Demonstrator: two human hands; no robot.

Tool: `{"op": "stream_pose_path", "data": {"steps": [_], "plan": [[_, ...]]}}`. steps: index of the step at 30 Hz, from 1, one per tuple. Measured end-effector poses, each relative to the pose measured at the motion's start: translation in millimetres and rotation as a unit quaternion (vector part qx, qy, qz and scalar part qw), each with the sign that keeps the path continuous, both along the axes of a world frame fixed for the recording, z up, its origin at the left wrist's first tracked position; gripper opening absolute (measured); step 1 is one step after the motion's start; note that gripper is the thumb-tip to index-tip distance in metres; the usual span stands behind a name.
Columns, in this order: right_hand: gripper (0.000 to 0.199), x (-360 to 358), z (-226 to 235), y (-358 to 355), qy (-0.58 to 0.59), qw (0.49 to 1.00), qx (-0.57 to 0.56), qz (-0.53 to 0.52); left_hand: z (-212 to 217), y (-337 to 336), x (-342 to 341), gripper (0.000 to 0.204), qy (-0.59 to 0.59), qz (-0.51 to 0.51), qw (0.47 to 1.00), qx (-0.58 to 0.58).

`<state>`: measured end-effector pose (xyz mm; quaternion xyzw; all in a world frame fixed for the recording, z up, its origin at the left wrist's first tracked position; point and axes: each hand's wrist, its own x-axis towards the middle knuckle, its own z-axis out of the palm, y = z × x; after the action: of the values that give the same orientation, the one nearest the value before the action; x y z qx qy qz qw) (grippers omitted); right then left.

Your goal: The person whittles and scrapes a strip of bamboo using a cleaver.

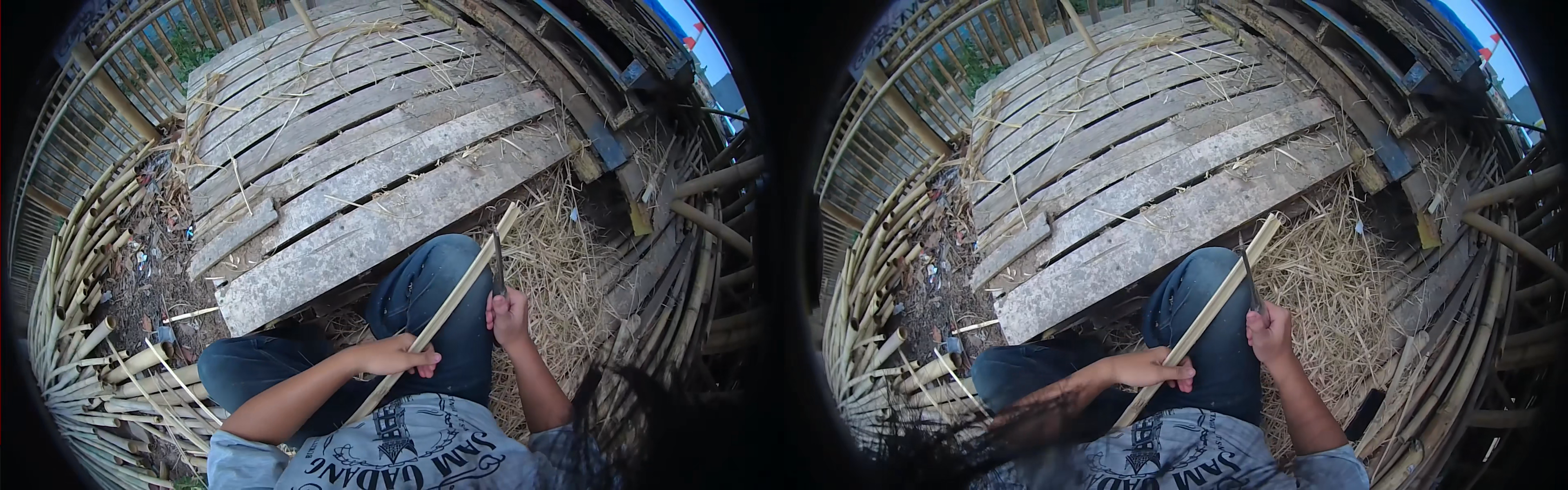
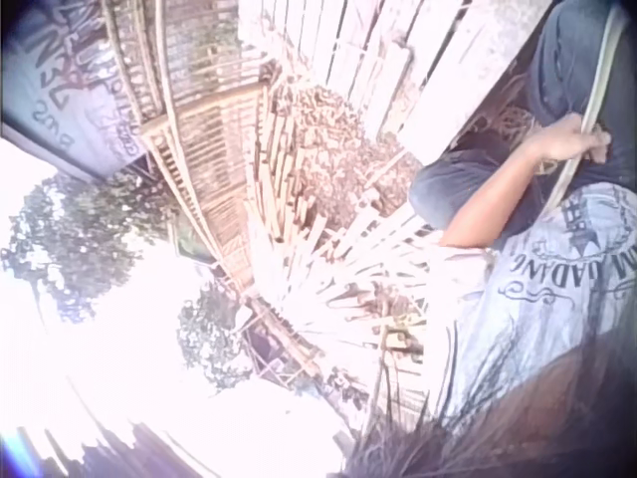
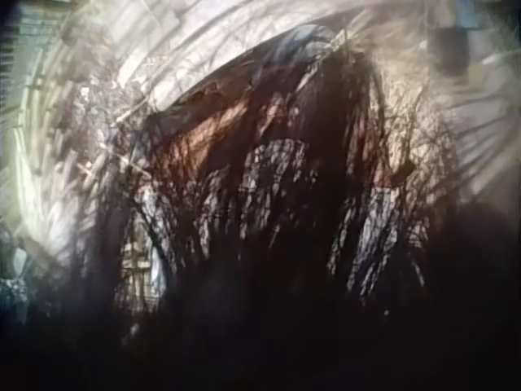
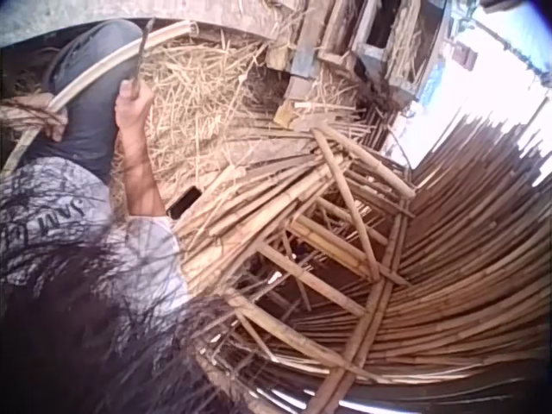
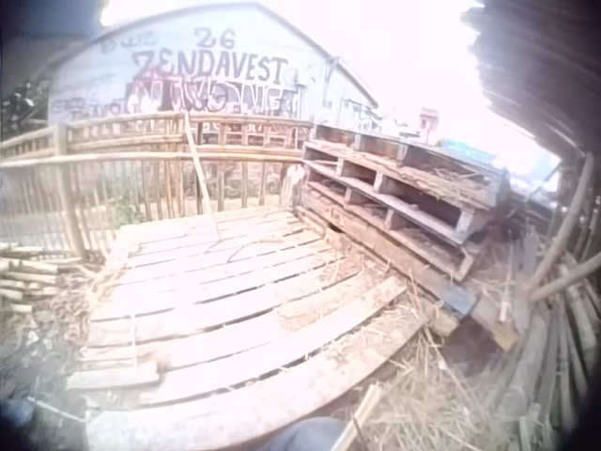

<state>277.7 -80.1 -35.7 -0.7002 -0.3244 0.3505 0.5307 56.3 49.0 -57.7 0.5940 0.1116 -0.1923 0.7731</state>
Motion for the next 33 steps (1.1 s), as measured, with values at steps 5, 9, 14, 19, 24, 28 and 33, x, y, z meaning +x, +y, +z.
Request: {"op": "stream_pose_path", "data": {"steps": [5, 9, 14, 19, 24, 28, 33], "plan": [[0.055, -1.1, -1.9, 0.6, -0.016, 1.000, -0.013, -0.004, 17.6, -23.5, 7.9, 0.032, 0.014, 0.182, 0.980, -0.075], [0.051, -4.4, 14.8, 3.0, -0.202, 0.977, -0.036, 0.055, 45.0, -21.5, 9.7, 0.034, 0.064, 0.250, 0.962, 0.087], [0.051, -16.0, 48.4, 8.5, -0.322, 0.933, -0.108, 0.118, 36.6, -23.4, 7.2, 0.033, 0.062, 0.226, 0.953, 0.190], [0.050, -7.5, 55.1, 10.0, -0.331, 0.916, -0.157, 0.166, 32.6, -27.3, 7.9, 0.033, 0.032, 0.243, 0.931, 0.270], [0.063, -6.3, 52.3, 6.0, -0.371, 0.891, -0.152, 0.214, 29.3, -33.5, 0.6, 0.030, 0.023, 0.256, 0.928, 0.268], [0.063, -3.7, 50.8, 7.0, -0.390, 0.883, -0.135, 0.224, 46.8, -33.7, 0.4, 0.024, 0.065, 0.247, 0.925, 0.282], [0.062, 4.5, 49.8, 6.3, -0.426, 0.868, -0.122, 0.226, 63.8, -36.1, 3.8, 0.022, 0.051, 0.268, 0.904, 0.329]]}}
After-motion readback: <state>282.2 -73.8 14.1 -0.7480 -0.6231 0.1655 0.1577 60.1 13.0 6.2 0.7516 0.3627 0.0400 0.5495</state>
